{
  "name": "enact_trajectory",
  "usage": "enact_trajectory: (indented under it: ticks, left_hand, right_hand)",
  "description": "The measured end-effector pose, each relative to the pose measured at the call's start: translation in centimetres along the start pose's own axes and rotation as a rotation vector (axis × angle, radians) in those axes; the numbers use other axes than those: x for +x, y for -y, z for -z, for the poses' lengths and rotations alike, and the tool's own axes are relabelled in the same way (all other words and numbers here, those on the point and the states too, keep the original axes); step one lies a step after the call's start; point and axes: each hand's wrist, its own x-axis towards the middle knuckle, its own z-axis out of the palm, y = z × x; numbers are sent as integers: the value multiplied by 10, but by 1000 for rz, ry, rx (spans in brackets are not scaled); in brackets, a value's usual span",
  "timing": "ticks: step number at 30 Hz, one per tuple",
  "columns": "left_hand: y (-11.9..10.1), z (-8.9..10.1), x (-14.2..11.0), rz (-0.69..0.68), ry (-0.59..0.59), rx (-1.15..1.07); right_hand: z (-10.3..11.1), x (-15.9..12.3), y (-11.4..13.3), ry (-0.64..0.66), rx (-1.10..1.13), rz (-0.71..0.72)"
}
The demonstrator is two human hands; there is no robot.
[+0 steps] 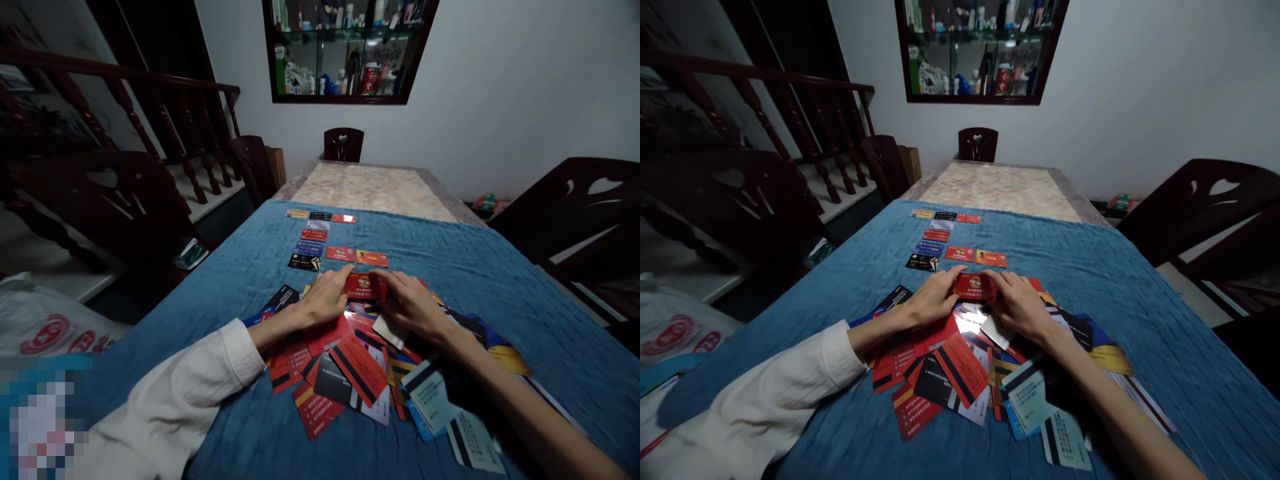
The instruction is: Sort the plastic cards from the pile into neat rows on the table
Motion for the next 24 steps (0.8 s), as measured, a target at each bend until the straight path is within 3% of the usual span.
enact_trajectory:
  ticks: [11, 19, 24]
  left_hand:
    - [-2, 13, 6, -32, -19, 90]
    - [6, 34, 19, 16, -3, 165]
    - [21, 39, 35, 64, 17, 243]
  right_hand:
    - [5, 11, -5, -16, -131, -8]
    - [11, 44, -2, -10, -173, 0]
    - [3, 68, -11, 25, -202, -6]
